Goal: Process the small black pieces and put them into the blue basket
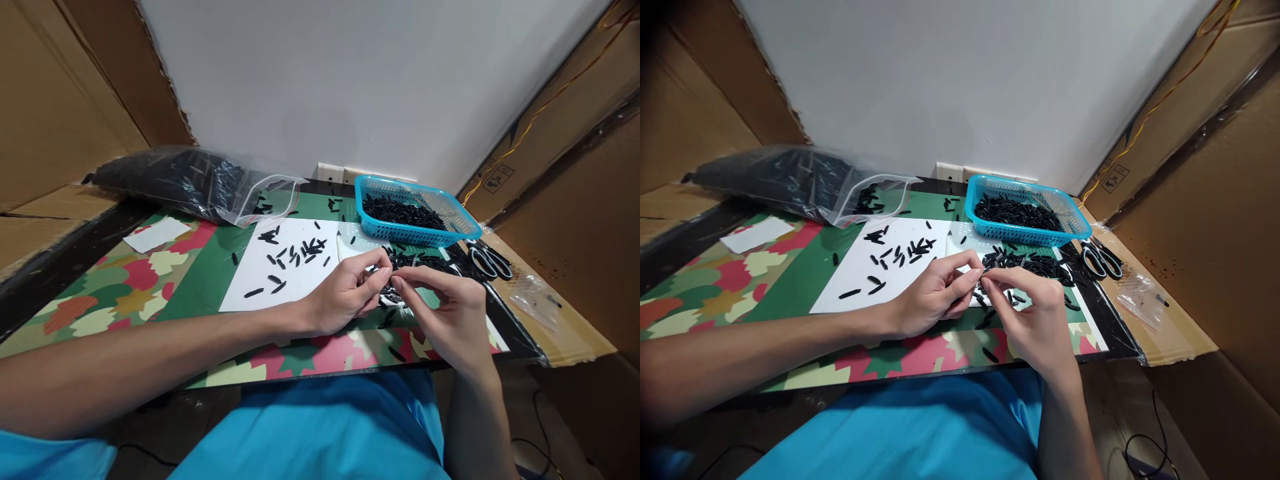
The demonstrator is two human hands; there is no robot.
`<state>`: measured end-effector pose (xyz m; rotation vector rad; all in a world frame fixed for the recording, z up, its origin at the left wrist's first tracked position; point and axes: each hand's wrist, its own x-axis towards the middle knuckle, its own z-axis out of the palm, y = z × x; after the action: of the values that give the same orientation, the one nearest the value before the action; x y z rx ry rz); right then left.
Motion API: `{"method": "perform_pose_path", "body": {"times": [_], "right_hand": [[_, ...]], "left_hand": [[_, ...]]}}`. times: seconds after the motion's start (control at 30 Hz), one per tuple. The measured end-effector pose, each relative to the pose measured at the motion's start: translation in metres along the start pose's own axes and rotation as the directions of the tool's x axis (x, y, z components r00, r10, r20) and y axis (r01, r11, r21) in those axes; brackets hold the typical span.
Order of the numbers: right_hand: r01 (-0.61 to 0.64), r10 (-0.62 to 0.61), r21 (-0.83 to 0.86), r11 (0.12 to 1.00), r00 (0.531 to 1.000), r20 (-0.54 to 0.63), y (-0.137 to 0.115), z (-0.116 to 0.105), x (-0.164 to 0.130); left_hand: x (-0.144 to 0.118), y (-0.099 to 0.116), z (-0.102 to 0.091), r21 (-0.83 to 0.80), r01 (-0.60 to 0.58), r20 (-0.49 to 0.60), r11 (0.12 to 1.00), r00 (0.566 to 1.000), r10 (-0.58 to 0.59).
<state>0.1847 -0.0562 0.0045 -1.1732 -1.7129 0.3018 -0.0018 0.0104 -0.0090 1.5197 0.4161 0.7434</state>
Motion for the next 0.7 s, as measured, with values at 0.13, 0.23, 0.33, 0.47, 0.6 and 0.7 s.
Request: {"method": "perform_pose_path", "body": {"times": [0.13, 0.23, 0.33, 0.47, 0.6, 0.7], "right_hand": [[0.014, -0.014, -0.012, 1.000, 1.000, 0.012, -0.0006, 0.0026, 0.0005], [0.076, -0.076, -0.057, 0.995, 0.997, -0.003, -0.0005, 0.0039, 0.0003], [0.115, -0.118, -0.087, 0.989, 0.993, -0.029, 0.0016, 0.0050, 0.0004], [0.034, -0.036, -0.050, 0.998, 0.998, -0.046, 0.0041, 0.0058, 0.0007], [-0.092, 0.093, 0.037, 0.995, 0.995, -0.029, 0.0034, 0.0041, 0.0005], [-0.148, 0.148, 0.097, 0.984, 0.989, 0.007, 0.0024, 0.0033, 0.0005]], "left_hand": [[-0.0002, -0.0004, -0.0010, -0.020, -0.002, -0.005, 1.000, 1.000, 0.002], [-0.0006, 0.0000, -0.0009, -0.029, 0.005, 0.000, 1.000, 1.000, -0.005], [-0.0002, 0.0007, -0.0002, -0.051, 0.018, -0.009, 0.999, 1.000, -0.018], [0.0021, 0.0013, -0.0008, -0.119, 0.060, -0.034, 0.991, 0.997, -0.065], [0.0045, 0.0016, -0.0025, -0.198, 0.111, -0.054, 0.974, 0.991, -0.124], [0.0052, 0.0025, -0.0030, -0.223, 0.130, -0.046, 0.966, 0.989, -0.144]]}}
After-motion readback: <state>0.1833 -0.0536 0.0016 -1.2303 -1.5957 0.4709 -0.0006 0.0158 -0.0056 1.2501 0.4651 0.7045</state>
